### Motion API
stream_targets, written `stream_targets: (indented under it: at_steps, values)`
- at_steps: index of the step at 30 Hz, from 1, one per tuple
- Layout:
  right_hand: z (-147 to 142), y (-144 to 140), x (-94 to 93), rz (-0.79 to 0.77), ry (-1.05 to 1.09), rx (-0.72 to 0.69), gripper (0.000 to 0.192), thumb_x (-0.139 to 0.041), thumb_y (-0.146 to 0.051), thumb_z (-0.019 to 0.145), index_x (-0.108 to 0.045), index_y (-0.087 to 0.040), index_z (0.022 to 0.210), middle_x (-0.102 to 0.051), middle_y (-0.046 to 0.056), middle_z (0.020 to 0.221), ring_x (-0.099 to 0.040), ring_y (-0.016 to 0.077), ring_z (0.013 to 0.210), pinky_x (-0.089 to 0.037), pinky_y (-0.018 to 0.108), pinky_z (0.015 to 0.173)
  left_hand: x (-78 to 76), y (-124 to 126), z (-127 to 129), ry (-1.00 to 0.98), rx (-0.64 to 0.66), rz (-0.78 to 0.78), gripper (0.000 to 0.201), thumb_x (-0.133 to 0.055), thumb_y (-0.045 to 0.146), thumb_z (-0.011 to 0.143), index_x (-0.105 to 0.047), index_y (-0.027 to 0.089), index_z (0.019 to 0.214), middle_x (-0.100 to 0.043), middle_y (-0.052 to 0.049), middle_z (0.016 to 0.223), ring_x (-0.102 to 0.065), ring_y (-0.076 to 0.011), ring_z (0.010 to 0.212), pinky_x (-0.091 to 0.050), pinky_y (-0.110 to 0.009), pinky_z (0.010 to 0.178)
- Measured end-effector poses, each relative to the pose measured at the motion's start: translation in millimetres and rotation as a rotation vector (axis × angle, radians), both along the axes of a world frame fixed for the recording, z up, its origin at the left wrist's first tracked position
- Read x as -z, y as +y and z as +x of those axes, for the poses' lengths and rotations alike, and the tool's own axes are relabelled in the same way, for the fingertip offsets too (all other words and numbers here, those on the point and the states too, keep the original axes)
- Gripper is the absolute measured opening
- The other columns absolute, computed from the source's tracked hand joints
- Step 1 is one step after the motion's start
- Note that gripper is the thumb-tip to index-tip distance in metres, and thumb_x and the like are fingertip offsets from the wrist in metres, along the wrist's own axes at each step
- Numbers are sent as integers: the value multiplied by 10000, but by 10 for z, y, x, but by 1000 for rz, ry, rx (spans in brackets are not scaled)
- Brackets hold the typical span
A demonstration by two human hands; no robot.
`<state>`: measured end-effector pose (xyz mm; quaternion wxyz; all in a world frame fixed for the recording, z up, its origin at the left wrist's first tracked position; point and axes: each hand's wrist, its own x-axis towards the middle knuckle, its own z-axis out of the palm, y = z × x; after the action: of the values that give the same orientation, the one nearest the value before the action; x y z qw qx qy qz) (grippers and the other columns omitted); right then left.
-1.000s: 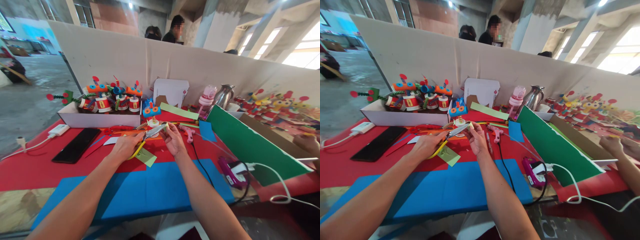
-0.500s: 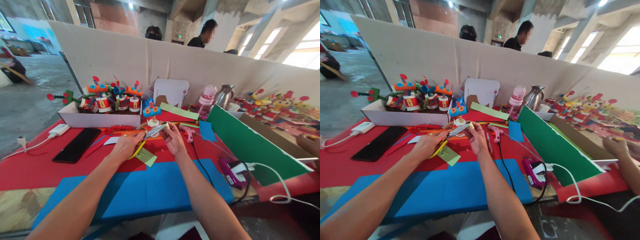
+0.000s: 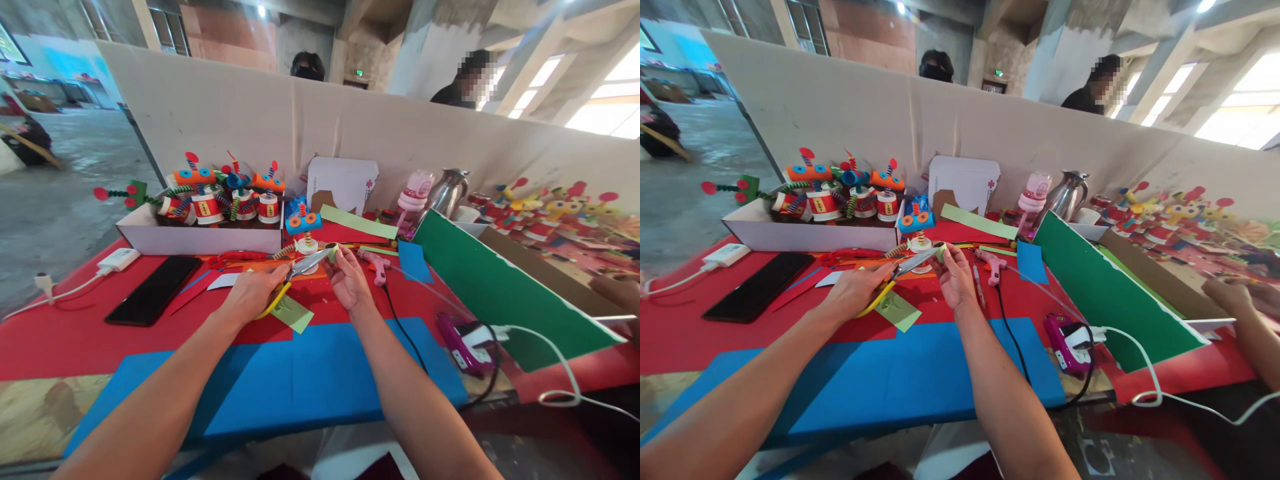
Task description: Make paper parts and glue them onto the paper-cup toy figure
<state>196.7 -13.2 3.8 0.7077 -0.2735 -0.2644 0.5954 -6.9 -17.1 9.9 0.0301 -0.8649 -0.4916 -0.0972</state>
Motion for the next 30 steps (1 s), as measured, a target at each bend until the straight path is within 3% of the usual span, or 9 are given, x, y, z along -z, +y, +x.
stream_targets:
  at_steps: [12,30]
  values:
    - [-15,-2,18,54,-32,-56,149,-749,-180,700,-659,-224,811,-720,-63,798,-660,85,754,-563,232,796,-1,2,-1,-3,-3,34,385,-397,324,894,-487,295,1267,-664,-56,1156,-672,-226,799,-391,-279,546]
    - [-21,5,19,48,-7,-32,150,-737,-137,693,-658,-195,805,-721,-51,792,-667,80,731,-577,221,757,37,13,-4,-68,10,49,329,-436,309,866,-557,273,1170,-703,-47,984,-644,-198,677,-352,-261,511]
